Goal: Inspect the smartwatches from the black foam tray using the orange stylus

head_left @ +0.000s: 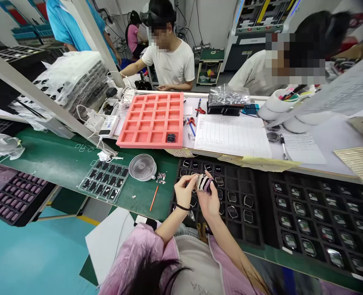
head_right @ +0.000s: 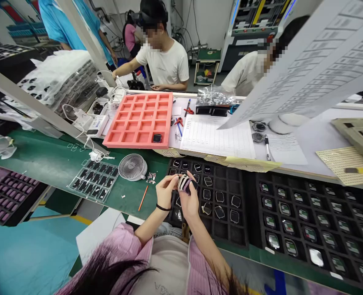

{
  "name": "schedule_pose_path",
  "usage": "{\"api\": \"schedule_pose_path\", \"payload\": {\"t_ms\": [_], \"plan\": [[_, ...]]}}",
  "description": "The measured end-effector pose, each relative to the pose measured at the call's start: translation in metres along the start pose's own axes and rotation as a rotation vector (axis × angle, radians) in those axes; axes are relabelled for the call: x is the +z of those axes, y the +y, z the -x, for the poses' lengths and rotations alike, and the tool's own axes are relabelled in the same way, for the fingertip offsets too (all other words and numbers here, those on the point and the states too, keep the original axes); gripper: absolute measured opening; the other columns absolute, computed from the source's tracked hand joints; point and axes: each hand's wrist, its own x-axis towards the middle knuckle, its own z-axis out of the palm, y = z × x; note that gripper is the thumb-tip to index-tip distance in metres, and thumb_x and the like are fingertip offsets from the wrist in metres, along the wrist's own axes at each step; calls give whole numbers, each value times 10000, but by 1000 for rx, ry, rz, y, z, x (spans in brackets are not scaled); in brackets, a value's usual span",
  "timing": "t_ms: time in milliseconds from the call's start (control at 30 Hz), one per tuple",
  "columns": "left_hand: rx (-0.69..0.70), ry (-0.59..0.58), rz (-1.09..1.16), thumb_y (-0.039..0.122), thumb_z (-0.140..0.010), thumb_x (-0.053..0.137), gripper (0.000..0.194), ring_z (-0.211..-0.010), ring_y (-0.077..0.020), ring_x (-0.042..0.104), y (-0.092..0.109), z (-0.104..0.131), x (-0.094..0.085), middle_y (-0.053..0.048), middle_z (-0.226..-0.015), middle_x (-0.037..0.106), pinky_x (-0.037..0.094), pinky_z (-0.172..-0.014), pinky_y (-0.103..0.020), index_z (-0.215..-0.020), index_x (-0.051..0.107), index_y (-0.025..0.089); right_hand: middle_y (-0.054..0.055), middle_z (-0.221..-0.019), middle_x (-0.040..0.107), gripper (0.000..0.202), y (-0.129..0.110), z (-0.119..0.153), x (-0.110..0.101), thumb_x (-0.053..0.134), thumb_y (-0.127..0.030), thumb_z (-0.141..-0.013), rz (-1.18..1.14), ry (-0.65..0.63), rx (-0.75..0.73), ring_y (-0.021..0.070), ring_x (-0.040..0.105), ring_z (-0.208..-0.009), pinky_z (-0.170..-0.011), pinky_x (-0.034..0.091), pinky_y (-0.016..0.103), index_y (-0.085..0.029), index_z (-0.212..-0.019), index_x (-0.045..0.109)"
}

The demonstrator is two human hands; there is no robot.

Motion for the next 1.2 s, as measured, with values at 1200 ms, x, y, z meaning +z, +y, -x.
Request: {"api": "schedule_pose_path", "payload": {"t_ms": [1200], "plan": [[36, -148, -938, 183, -948, 413, 297, -1133, -177, 551, -60, -26, -88, -108, -1205, 565, 457, -1002, -325, -1186, 590, 175, 21, -994, 679, 358, 4, -8, -31, 658, -426, -801, 231, 16, 7, 169, 638, -743, -722, 506, 379, -299, -1131, 607]]}}
